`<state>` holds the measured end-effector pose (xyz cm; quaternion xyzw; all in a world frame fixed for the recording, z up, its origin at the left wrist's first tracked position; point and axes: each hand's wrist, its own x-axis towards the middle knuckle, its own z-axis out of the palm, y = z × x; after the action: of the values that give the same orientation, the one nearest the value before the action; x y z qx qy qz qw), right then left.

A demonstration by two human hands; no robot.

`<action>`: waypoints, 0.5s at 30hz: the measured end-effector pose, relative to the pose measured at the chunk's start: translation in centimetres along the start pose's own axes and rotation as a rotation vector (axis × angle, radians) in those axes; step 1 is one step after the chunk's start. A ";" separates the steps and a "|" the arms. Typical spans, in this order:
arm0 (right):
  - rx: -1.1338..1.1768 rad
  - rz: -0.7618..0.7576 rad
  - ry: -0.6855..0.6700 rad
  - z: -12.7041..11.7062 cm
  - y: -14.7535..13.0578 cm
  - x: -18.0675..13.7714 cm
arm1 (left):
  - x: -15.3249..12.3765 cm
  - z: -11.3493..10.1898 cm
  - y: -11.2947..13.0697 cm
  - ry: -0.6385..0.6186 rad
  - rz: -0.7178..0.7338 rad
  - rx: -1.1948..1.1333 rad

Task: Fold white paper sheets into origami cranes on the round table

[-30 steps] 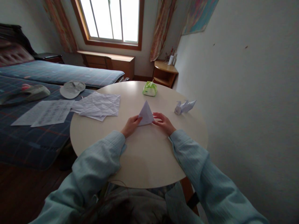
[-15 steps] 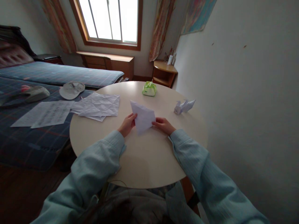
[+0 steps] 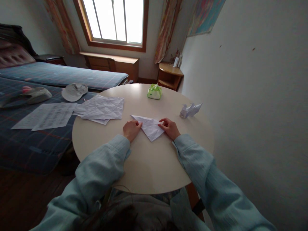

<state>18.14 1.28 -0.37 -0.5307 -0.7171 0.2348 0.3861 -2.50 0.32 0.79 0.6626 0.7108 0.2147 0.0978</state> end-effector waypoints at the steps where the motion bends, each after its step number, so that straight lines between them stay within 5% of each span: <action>1: -0.051 -0.015 0.003 0.0 0.0 0.0 | 0.0 0.1 0.0 -0.003 0.003 0.017; 5: -0.162 -0.077 -0.001 -0.1 0.1 0.1 | 0.2 0.2 -0.1 0.030 0.112 0.021; 9: -0.129 -0.114 0.009 0.1 0.7 0.2 | 0.1 0.5 -0.2 0.144 0.397 -0.039; 15: -0.098 -0.060 0.063 0.4 1.3 0.4 | 0.0 1.4 -0.7 -0.015 0.590 -0.076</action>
<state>18.52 2.06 -1.42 -0.5344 -0.7307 0.1707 0.3890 -2.51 0.56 -0.70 0.8381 0.4780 0.2556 0.0612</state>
